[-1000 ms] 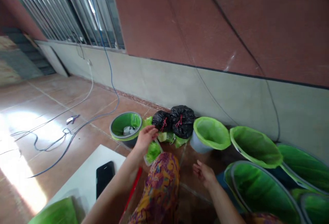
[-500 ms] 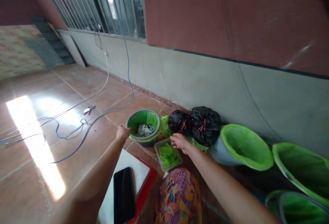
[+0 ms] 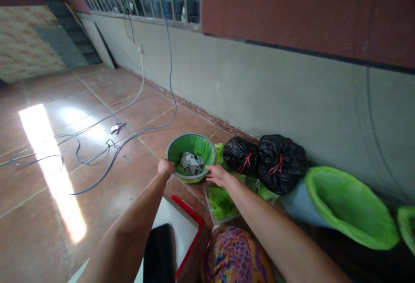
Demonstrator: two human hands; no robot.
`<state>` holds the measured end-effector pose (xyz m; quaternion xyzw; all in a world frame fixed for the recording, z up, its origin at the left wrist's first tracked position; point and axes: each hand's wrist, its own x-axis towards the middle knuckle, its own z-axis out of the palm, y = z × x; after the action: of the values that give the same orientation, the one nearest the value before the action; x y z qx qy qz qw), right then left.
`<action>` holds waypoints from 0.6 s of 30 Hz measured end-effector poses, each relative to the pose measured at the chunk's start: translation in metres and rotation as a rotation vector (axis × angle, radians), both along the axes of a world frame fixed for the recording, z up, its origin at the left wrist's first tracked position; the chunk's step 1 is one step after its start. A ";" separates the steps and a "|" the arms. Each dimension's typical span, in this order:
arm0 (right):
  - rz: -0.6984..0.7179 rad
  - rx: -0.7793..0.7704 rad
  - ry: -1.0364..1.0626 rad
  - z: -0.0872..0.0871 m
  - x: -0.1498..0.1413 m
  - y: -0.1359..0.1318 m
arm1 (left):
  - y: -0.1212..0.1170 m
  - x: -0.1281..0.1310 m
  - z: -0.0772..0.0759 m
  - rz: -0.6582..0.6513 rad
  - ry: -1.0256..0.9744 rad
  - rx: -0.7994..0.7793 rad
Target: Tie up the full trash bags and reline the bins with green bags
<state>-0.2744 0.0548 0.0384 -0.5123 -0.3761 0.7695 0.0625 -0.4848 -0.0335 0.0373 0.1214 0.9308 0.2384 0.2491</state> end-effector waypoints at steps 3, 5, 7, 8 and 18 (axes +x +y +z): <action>-0.134 0.024 0.054 0.017 0.007 -0.005 | -0.002 0.008 0.025 -0.054 0.119 0.004; -0.215 0.098 0.095 0.036 0.019 -0.009 | -0.005 0.019 0.053 -0.114 0.220 0.039; -0.286 0.212 0.129 0.059 0.039 -0.016 | -0.010 0.036 0.088 -0.179 0.296 0.098; -0.317 0.282 0.136 0.073 0.052 -0.019 | -0.012 0.047 0.106 -0.222 0.328 0.132; -0.527 0.766 -0.259 0.164 0.258 -0.083 | -0.024 0.222 0.213 -0.686 0.377 0.344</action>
<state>-0.0163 -0.0279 0.2028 -0.6220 -0.4945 0.4636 0.3921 -0.2627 -0.0574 0.2506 0.5052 0.8124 0.2671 0.1155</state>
